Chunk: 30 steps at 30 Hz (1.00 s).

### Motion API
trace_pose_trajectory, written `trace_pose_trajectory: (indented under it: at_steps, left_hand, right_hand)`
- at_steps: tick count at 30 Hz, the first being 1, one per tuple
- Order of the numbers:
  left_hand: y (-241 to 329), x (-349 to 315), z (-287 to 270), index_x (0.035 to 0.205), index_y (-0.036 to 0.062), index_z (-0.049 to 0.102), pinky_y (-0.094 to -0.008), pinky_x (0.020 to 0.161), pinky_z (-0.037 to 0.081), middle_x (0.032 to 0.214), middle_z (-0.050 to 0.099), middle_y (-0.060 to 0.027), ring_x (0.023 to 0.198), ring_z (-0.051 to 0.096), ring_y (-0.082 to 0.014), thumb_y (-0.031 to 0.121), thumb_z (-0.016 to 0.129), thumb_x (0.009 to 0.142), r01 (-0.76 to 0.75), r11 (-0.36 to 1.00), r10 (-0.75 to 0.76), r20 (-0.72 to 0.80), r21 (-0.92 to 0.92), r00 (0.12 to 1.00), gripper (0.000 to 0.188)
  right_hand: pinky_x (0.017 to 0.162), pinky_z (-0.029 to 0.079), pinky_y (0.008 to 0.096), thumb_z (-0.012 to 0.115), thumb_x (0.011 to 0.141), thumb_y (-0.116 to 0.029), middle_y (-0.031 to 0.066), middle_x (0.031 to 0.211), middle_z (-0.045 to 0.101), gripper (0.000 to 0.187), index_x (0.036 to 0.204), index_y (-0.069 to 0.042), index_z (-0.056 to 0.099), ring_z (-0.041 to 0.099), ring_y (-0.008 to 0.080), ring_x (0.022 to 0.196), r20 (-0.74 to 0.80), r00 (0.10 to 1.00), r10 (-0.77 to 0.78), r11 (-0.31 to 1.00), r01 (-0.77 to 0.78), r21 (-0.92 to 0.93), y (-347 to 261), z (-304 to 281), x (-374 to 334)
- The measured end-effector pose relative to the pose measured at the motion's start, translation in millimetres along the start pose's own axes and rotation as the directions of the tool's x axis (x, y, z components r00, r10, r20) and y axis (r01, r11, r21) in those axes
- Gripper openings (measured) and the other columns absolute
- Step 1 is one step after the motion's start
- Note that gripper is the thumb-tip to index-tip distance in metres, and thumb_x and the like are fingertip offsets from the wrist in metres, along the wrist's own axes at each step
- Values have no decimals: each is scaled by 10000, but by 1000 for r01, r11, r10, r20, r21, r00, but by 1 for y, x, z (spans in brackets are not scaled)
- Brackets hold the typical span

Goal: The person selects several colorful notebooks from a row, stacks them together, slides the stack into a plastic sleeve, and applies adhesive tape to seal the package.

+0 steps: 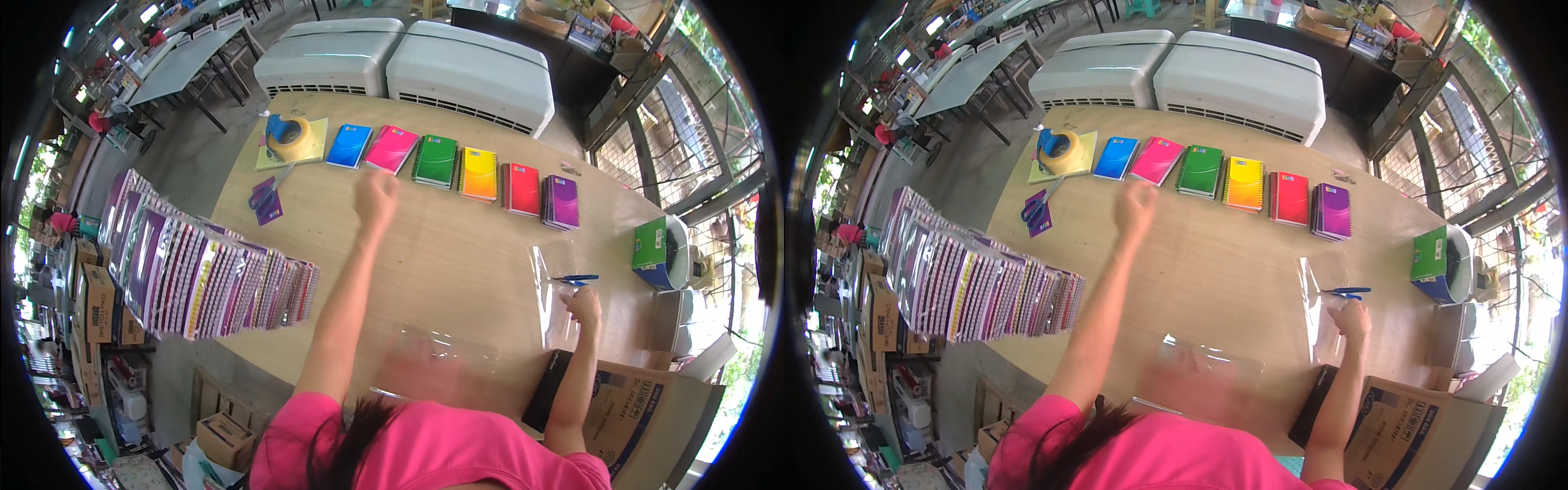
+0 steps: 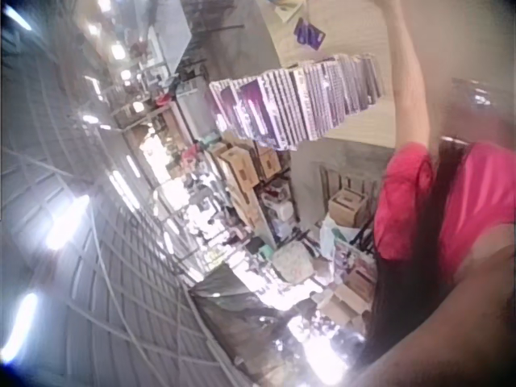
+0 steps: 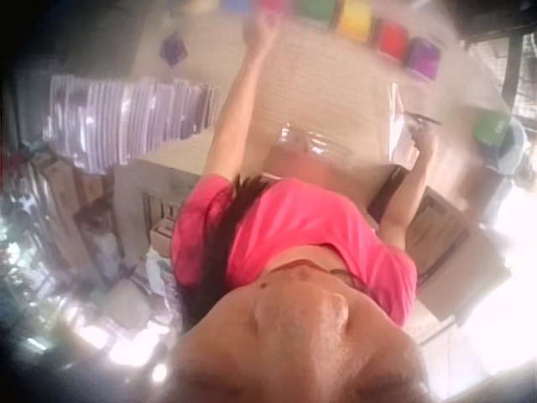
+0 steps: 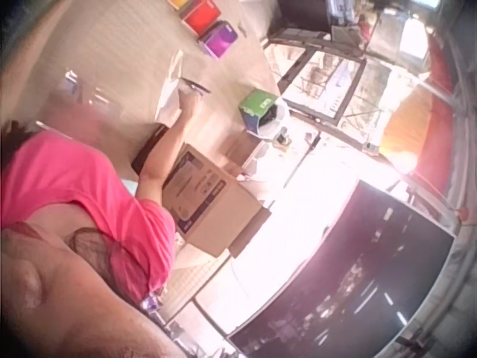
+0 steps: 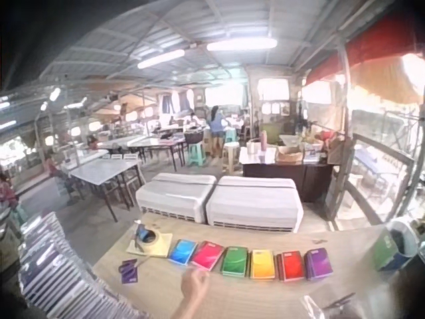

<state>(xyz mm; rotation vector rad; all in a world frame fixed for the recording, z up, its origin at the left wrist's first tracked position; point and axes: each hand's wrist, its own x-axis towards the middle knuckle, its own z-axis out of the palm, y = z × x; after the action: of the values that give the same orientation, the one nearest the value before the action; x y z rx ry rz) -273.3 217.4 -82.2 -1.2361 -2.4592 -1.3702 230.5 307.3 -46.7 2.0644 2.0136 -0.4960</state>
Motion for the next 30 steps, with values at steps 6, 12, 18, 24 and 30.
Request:
trace_pose_trajectory:
  at_steps: [6, 12, 18, 24, 30]
  left_hand:
    - [-116, 142, -18, 1047, 242, 693, -434, 916, 498, 1289, 540, -101, 1135, 568, -319, -15, 663, 768, -250, 924, 160, 301, 289, 940, 380]
    - [-108, 187, 0, 1054, 334, 678, -424, 1004, 491, 1447, 432, 26, 1197, 551, -239, 18, 821, 593, -629, 662, 180, 729, 406, 661, 577]
    - [-80, 199, -29, 975, 209, 653, -557, 1058, 385, 1165, 615, 1, 1081, 599, -209, 188, 846, 613, -673, 481, 211, 672, 561, 710, 411]
    - [-40, 165, -48, 995, 122, 609, -422, 959, 452, 961, 659, -60, 948, 631, -239, 311, 718, 862, 81, 987, -80, -10, 140, 997, 255]
    - [-57, 33, -27, 1215, -4, 527, -351, 867, 529, 1150, 634, -91, 1033, 635, -212, 223, 616, 964, 504, 187, -424, 393, -843, 816, 349]
  right_hand:
    - [612, 564, 442, 735, 800, -451, 187, 655, 672, 495, 835, 39, 679, 690, 305, 579, 138, 983, 119, 993, -116, -31, 28, 38, 29]
    - [664, 501, 456, 760, 790, -381, 184, 728, 664, 390, 879, -12, 670, 665, 339, 718, -216, 923, -319, 945, 328, 7, -85, -32, -20]
    - [687, 514, 437, 740, 800, -320, 161, 840, 696, 322, 872, -16, 659, 672, 351, 802, -285, 716, -638, 679, 697, 232, -288, -20, 50]
    - [835, 531, 455, 682, 811, -194, 184, 1113, 644, 196, 976, -93, 714, 620, 390, 1000, -306, 784, -539, 778, 603, 176, -397, 21, 127]
    - [895, 494, 439, 682, 803, -100, 83, 1259, 500, 362, 1127, -260, 690, 442, 297, 1231, 29, 202, -979, 171, 893, -417, -450, 10, 123]
